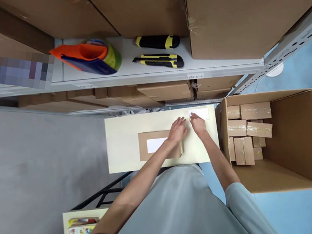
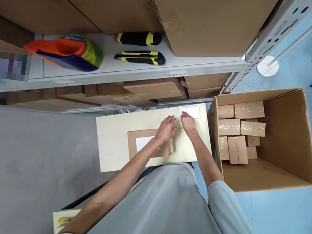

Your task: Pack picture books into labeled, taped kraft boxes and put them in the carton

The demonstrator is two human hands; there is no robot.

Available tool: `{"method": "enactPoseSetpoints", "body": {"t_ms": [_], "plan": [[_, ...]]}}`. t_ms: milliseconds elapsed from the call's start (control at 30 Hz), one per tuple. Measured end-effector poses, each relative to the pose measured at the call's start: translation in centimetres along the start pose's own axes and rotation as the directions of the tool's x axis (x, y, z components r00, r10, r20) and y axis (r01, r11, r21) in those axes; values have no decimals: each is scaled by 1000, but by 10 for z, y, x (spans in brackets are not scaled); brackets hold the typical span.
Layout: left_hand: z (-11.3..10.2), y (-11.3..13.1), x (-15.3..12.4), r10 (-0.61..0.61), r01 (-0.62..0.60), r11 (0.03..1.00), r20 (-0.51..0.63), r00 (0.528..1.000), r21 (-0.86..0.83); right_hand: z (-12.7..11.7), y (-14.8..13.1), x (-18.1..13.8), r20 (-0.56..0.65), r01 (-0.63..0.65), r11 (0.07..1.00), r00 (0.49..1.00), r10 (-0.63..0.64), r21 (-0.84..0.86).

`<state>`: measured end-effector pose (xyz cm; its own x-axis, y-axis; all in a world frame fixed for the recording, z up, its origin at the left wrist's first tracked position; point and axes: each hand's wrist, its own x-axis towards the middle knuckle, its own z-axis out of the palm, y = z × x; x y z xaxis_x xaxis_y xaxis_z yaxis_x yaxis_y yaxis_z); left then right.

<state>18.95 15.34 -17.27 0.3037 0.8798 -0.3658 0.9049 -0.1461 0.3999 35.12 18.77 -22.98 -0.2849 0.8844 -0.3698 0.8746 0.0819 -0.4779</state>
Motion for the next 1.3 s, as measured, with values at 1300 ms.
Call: {"method": "enactPoseSetpoints", "body": {"t_ms": [1300], "plan": [[34, 66, 120, 169, -242, 957, 367, 915, 160, -48, 107, -81, -272, -474, 633, 625, 731, 613]]}}
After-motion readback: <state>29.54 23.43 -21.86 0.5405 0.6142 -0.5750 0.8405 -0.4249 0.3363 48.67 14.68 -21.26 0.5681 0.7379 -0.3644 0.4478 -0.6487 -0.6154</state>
